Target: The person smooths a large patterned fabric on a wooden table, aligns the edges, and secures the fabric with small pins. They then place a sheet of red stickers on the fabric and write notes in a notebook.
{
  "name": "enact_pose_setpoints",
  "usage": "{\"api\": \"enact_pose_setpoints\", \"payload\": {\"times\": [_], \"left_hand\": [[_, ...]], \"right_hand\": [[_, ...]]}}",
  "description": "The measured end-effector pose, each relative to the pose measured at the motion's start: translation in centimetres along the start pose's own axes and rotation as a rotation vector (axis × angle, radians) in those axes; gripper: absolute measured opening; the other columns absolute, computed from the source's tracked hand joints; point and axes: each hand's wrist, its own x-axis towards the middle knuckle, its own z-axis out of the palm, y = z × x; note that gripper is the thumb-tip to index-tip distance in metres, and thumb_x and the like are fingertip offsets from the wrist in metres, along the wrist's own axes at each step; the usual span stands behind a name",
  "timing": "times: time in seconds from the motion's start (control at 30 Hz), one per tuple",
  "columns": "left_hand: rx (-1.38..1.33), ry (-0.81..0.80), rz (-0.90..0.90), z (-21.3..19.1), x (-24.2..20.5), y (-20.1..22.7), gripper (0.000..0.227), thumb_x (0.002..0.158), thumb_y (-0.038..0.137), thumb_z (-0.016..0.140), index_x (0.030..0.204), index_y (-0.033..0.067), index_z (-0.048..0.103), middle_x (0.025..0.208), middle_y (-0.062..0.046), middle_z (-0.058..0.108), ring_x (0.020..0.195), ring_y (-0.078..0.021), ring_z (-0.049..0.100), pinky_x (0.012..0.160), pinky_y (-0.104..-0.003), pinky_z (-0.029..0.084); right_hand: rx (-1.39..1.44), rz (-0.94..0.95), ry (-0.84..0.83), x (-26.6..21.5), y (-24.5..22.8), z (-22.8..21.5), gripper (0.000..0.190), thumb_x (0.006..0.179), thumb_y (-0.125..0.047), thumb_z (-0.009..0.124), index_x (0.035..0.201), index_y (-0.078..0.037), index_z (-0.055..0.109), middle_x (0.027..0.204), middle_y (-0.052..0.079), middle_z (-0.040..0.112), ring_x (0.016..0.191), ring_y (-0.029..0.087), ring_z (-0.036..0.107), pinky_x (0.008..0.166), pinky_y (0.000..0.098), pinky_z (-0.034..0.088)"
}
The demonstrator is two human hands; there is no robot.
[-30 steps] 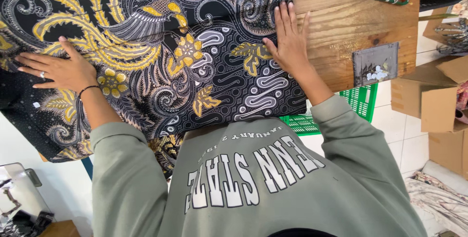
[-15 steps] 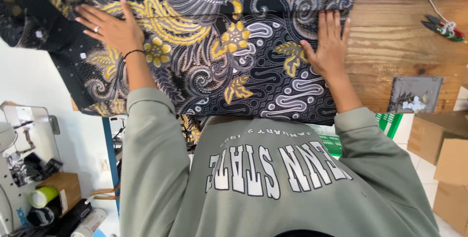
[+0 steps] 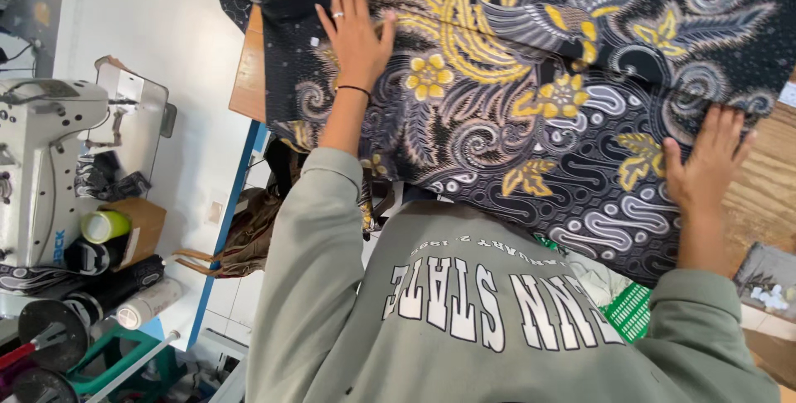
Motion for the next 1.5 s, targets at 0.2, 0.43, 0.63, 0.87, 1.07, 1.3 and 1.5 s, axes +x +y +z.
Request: {"api": "enact_pose_setpoints", "payload": {"times": [0.2, 0.43, 0.63, 0.87, 1.07, 1.3, 1.5], "left_hand": [[-0.078, -0.097, 0.028, -3.3, 0.1, 0.1, 0.098, 0.100, 0.071, 0.056, 0.163, 0.0040, 0.021, 0.171, -0.013, 0.018, 0.159, -0.0338, 0.014, 0.126, -0.066, 0.001], [-0.042, -0.231, -0.014, -6.3, 0.6, 0.6, 0.102, 0.097, 0.078, 0.049, 0.163, 0.0052, 0.021, 0.171, -0.010, 0.016, 0.159, -0.0317, 0.015, 0.122, -0.074, -0.002], [-0.064, -0.242, -0.049, -5.1, 0.3, 0.2, 0.105, 0.094, 0.077, 0.050, 0.163, 0.0062, 0.019, 0.171, -0.009, 0.014, 0.159, -0.0300, 0.013, 0.121, -0.076, -0.002], [-0.385, 0.217, 0.069, -1.2, 0.0, -0.7, 0.112, 0.089, 0.078, 0.056, 0.163, 0.0037, 0.017, 0.171, -0.010, 0.013, 0.158, -0.0340, 0.012, 0.129, -0.061, 0.007], [-0.286, 0.040, -0.039, -2.8, -0.2, -0.6, 0.107, 0.087, 0.075, 0.059, 0.161, 0.0050, 0.024, 0.170, -0.011, 0.022, 0.160, -0.0323, 0.021, 0.131, -0.059, 0.005], [-0.085, -0.249, -0.065, -4.2, 0.5, 0.3, 0.108, 0.090, 0.080, 0.050, 0.162, 0.0055, 0.019, 0.171, -0.011, 0.016, 0.158, -0.0340, 0.015, 0.126, -0.063, 0.003], [0.039, 0.068, 0.000, -2.7, 0.5, 0.0, 0.089, 0.099, 0.065, 0.045, 0.165, 0.0110, 0.018, 0.172, -0.004, 0.015, 0.159, -0.0260, 0.015, 0.122, -0.073, -0.003]], "right_hand": [[-0.019, -0.002, -0.004, -0.1, 1.5, 1.2, 0.085, 0.110, -0.051, 0.050, 0.169, 0.007, 0.026, 0.174, 0.029, 0.025, 0.163, 0.045, 0.017, 0.130, 0.0610, 0.003], [-0.157, -0.091, 0.089, 1.0, -0.2, 0.2, 0.071, 0.109, -0.040, 0.061, 0.153, 0.012, 0.040, 0.161, 0.035, 0.042, 0.155, 0.050, 0.035, 0.124, 0.0632, 0.017], [0.102, -0.258, 0.099, 9.1, -23.3, 0.8, 0.017, 0.103, -0.008, 0.078, 0.116, 0.001, 0.071, 0.108, 0.016, 0.070, 0.097, 0.032, 0.067, 0.086, 0.0400, 0.048], [0.178, -0.968, 0.290, 18.7, -58.2, 9.6, 0.063, 0.071, -0.010, 0.075, 0.133, -0.007, 0.065, 0.129, 0.019, 0.067, 0.078, 0.033, 0.066, 0.081, 0.0557, 0.047], [0.484, -0.834, 0.156, 24.4, -62.3, 12.6, 0.019, 0.102, -0.006, 0.073, 0.110, -0.007, 0.056, 0.102, 0.006, 0.065, 0.089, 0.034, 0.071, 0.074, 0.0433, 0.055], [0.446, -0.935, 0.366, 18.5, -57.6, 11.2, 0.026, 0.086, -0.006, 0.067, 0.112, -0.006, 0.066, 0.129, 0.019, 0.061, 0.108, 0.040, 0.061, 0.098, 0.0594, 0.036], [0.669, -0.271, -0.154, 14.5, -48.0, 11.3, 0.031, 0.104, -0.007, 0.045, 0.126, -0.007, 0.065, 0.138, 0.009, 0.063, 0.127, 0.028, 0.065, 0.108, 0.0401, 0.051]]}}
